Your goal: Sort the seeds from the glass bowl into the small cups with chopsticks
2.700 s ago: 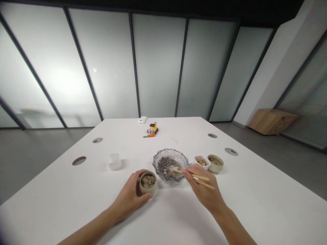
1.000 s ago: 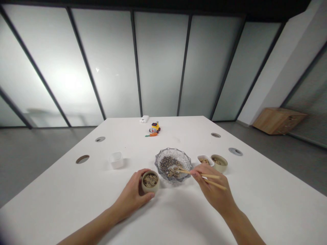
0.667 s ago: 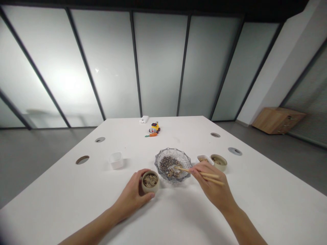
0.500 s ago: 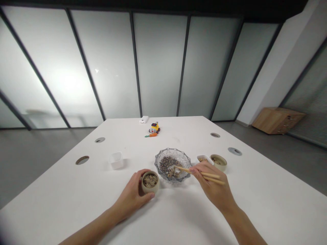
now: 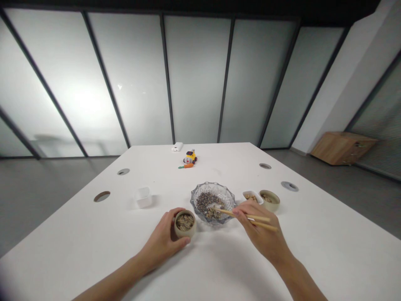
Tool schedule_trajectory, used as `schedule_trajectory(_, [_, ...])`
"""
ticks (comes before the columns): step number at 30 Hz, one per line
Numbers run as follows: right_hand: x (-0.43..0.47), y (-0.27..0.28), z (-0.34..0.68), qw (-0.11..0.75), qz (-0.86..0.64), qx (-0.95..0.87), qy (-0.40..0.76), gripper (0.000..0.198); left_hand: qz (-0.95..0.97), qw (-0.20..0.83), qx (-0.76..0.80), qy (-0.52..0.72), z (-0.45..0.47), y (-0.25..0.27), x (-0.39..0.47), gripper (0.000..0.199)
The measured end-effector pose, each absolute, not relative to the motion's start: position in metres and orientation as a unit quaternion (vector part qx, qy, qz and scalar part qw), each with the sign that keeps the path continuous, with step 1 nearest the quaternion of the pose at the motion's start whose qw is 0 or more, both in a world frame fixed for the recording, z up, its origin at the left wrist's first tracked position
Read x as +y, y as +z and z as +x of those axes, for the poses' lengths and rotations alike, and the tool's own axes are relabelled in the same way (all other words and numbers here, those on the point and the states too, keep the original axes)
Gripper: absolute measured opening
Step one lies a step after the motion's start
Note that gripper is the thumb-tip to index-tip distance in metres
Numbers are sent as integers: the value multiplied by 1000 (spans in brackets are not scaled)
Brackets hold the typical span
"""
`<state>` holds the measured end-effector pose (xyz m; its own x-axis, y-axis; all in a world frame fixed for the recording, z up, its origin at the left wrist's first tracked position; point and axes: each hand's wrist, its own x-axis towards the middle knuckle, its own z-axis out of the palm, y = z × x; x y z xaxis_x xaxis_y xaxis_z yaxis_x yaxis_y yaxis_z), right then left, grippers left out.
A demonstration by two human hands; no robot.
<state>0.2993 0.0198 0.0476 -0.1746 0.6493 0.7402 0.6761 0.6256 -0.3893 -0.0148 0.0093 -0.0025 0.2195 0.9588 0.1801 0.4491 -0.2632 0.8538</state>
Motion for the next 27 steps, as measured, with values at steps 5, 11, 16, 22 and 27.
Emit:
schedule_trajectory(5, [20,45,298,481,-440,-758,14,25,699,343,504,373,-14,-2,9,69])
schedule_trajectory(11, [22,49,302,543,-496,-676,58,41,702,346,499,372,-15,-1,8,68])
schedule_trajectory(16, [30,45,298,669,-427,-537,286,41,699,340,501,380,-15,-2,8,69])
schedule_trajectory(22, [29,36,284,673,-397,-496,379,37,703,340,498,376,-15,-1,8,69])
schedule_trajectory(27, [22,28,280,624,-411,-554,368,43,699,347,496,382,-14,3,6,67])
